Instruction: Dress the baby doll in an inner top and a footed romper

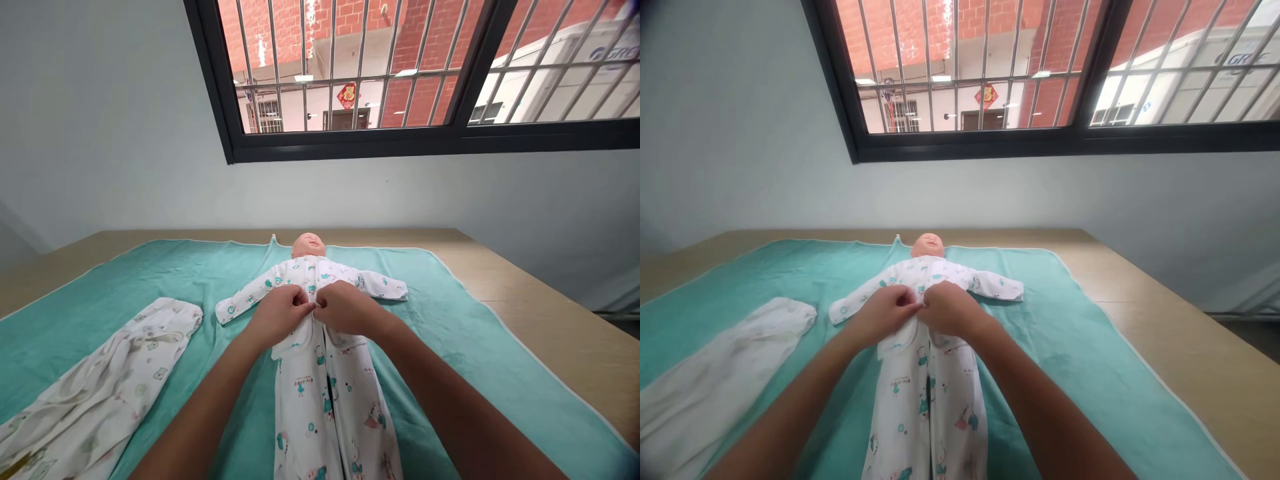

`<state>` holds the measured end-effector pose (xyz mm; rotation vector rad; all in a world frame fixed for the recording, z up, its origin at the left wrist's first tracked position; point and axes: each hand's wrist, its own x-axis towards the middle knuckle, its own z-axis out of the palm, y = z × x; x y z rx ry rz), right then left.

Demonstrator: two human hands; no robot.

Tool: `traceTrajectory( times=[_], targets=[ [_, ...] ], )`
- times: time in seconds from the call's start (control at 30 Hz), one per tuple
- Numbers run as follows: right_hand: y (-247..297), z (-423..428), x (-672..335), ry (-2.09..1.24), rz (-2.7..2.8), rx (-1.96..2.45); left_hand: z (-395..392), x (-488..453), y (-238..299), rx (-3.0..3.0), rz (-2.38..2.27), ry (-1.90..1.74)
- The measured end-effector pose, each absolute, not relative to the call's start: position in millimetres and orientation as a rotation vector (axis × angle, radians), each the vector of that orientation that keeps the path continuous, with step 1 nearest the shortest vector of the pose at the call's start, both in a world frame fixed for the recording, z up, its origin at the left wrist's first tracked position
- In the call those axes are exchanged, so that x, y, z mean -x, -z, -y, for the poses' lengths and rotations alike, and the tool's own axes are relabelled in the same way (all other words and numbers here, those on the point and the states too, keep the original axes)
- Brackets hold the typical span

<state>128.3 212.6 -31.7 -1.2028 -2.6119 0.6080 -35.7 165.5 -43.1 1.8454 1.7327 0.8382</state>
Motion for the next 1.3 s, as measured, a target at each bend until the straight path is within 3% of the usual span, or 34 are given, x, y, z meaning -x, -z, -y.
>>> traceTrajectory(
  times=[0.13, 0.33, 0.77, 1.3],
  targets=[
    [44.0, -230.4, -137.0, -1.358, 2.249, 1.055, -167.4, 35.5, 40.9, -1.633, -1.714, -0.933],
    [51.2, -239.8, -142.1, -1.739, 2.053, 0.922, -169.6, 34.9, 41.3, -1.449, -1.586, -0.970],
    [53.7, -244.7, -146.1, -1.811, 2.084, 0.841, -167.7, 31.7, 45.5, -1.492, -1.567, -1.020],
    [56.5, -233.6, -137.6, -1.396, 2.273, 1.027, -159.5, 28.7, 48.2, -1.751, -1.676, -1.007]
  ],
)
